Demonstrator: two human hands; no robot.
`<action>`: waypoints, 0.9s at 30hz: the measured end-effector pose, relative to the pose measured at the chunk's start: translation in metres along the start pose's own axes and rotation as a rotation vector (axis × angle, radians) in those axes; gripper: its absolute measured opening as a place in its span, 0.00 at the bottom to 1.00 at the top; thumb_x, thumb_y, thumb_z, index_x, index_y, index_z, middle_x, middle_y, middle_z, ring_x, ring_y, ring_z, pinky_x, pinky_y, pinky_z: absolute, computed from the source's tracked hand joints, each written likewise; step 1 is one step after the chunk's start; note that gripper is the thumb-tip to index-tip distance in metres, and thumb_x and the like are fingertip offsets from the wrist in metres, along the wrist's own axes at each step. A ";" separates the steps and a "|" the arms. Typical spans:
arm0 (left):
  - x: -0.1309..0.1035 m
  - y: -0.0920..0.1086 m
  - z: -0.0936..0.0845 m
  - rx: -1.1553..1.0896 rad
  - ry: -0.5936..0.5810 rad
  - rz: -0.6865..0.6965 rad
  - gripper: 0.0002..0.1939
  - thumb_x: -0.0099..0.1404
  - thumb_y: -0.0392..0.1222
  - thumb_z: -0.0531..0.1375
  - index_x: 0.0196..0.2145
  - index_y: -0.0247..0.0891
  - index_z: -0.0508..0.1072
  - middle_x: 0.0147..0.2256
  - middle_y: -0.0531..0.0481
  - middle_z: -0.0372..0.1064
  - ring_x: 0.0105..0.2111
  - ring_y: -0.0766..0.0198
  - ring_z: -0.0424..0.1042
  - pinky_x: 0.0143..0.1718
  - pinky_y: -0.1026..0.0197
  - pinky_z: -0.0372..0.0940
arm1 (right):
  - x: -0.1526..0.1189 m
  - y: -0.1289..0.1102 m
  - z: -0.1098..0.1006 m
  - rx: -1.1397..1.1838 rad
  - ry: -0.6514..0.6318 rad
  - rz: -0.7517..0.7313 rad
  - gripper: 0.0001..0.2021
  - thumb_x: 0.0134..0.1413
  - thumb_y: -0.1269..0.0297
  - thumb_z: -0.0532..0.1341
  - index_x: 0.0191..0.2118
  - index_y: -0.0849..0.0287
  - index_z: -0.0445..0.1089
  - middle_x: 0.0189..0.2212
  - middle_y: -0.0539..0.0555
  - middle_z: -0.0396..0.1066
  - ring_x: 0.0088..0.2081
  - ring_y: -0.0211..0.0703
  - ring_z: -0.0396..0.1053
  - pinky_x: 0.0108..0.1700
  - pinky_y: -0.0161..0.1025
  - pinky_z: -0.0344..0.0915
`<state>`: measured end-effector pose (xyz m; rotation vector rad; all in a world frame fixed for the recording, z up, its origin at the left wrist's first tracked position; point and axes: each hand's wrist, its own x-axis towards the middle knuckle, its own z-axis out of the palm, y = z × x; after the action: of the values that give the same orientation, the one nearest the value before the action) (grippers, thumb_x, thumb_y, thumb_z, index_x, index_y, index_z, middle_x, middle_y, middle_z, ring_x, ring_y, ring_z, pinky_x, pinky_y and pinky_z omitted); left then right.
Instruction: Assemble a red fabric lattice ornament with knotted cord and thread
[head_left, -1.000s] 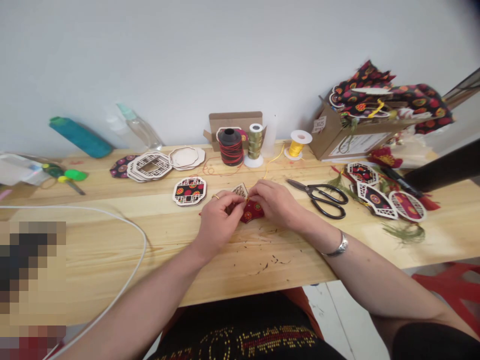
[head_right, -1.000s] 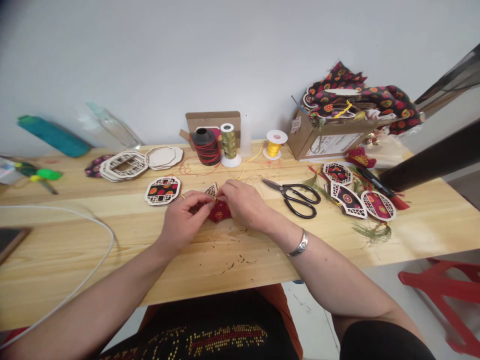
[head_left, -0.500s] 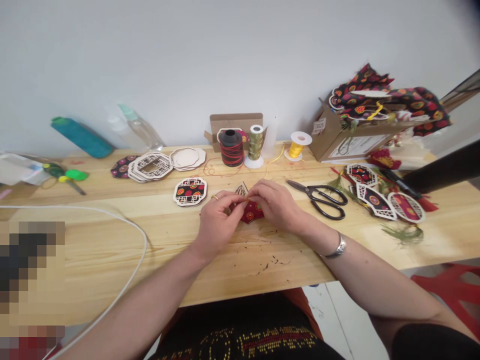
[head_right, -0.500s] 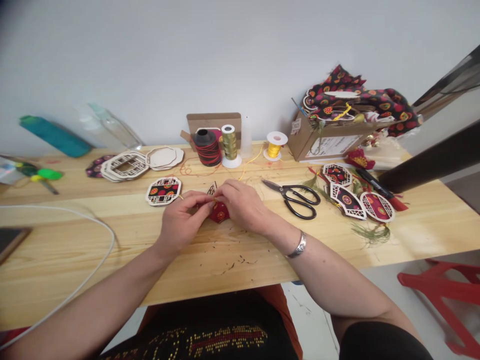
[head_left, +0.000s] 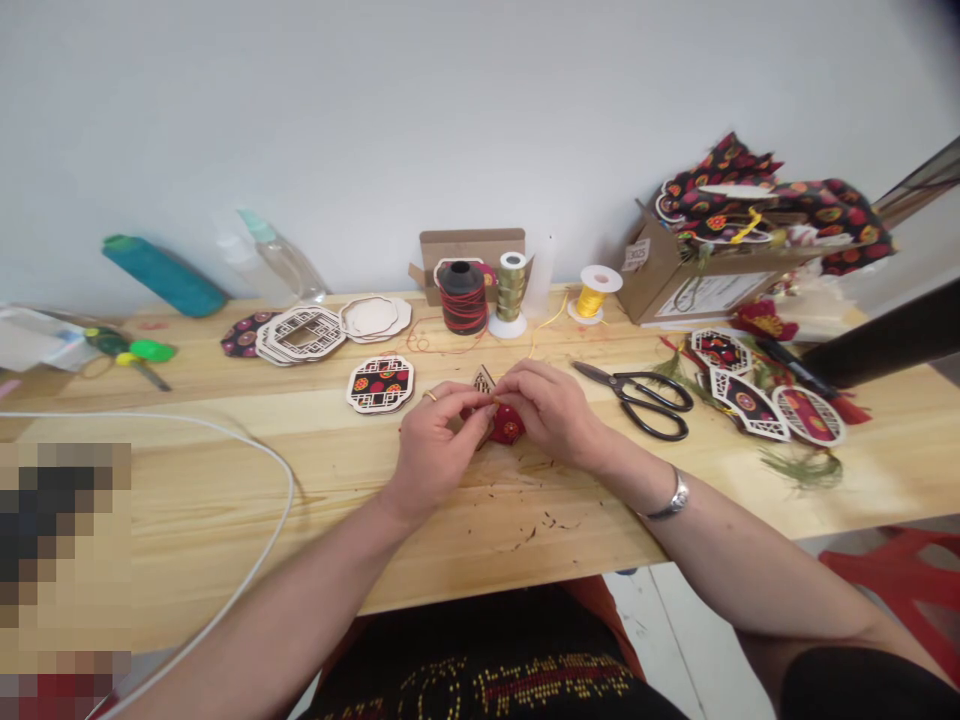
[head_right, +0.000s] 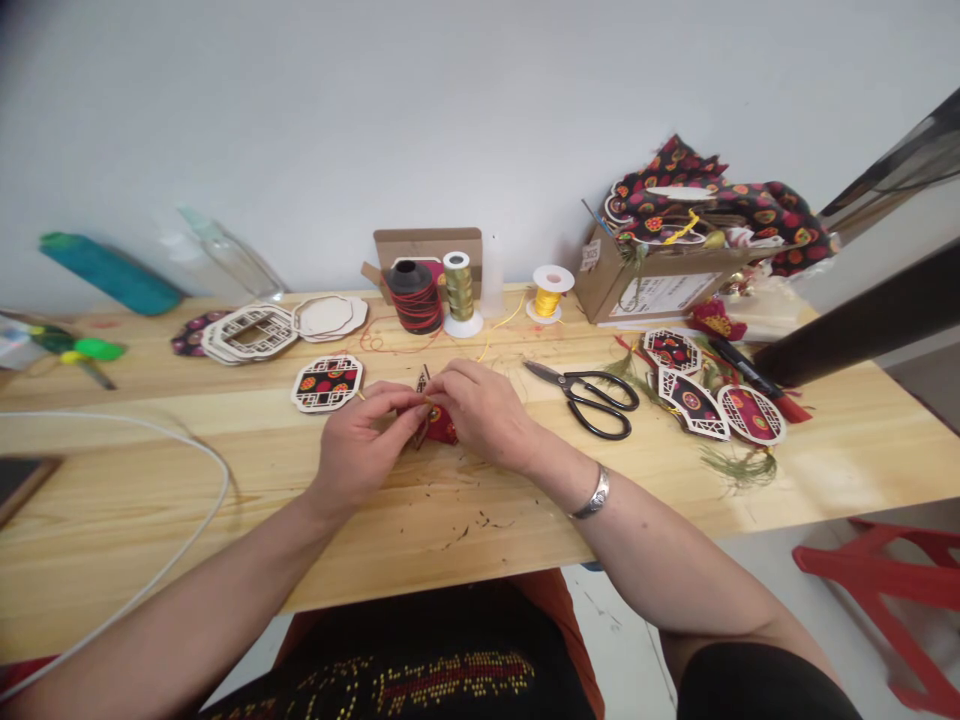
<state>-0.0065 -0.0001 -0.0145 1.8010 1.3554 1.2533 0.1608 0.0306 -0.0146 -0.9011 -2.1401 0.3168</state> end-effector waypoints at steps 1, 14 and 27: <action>0.000 0.000 0.000 -0.002 0.000 0.002 0.04 0.60 0.35 0.62 0.32 0.39 0.78 0.33 0.50 0.74 0.33 0.66 0.72 0.38 0.63 0.68 | 0.000 0.000 0.000 0.004 0.008 -0.010 0.10 0.63 0.72 0.53 0.34 0.60 0.71 0.30 0.55 0.71 0.33 0.40 0.67 0.35 0.36 0.64; 0.004 -0.003 -0.003 -0.072 0.058 -0.110 0.05 0.59 0.39 0.62 0.28 0.38 0.77 0.30 0.51 0.74 0.30 0.65 0.72 0.35 0.63 0.68 | -0.001 0.002 0.002 0.096 0.076 0.048 0.07 0.62 0.69 0.57 0.37 0.61 0.73 0.32 0.55 0.74 0.34 0.39 0.70 0.37 0.36 0.67; 0.004 -0.004 -0.002 -0.121 0.052 -0.156 0.05 0.58 0.40 0.63 0.28 0.39 0.78 0.30 0.51 0.75 0.30 0.65 0.72 0.32 0.64 0.68 | 0.000 0.001 0.004 0.158 0.007 0.195 0.07 0.57 0.71 0.60 0.32 0.58 0.75 0.28 0.51 0.74 0.30 0.36 0.70 0.34 0.33 0.64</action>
<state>-0.0097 0.0049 -0.0154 1.5591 1.3888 1.2776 0.1580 0.0318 -0.0179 -1.0173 -1.9924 0.5716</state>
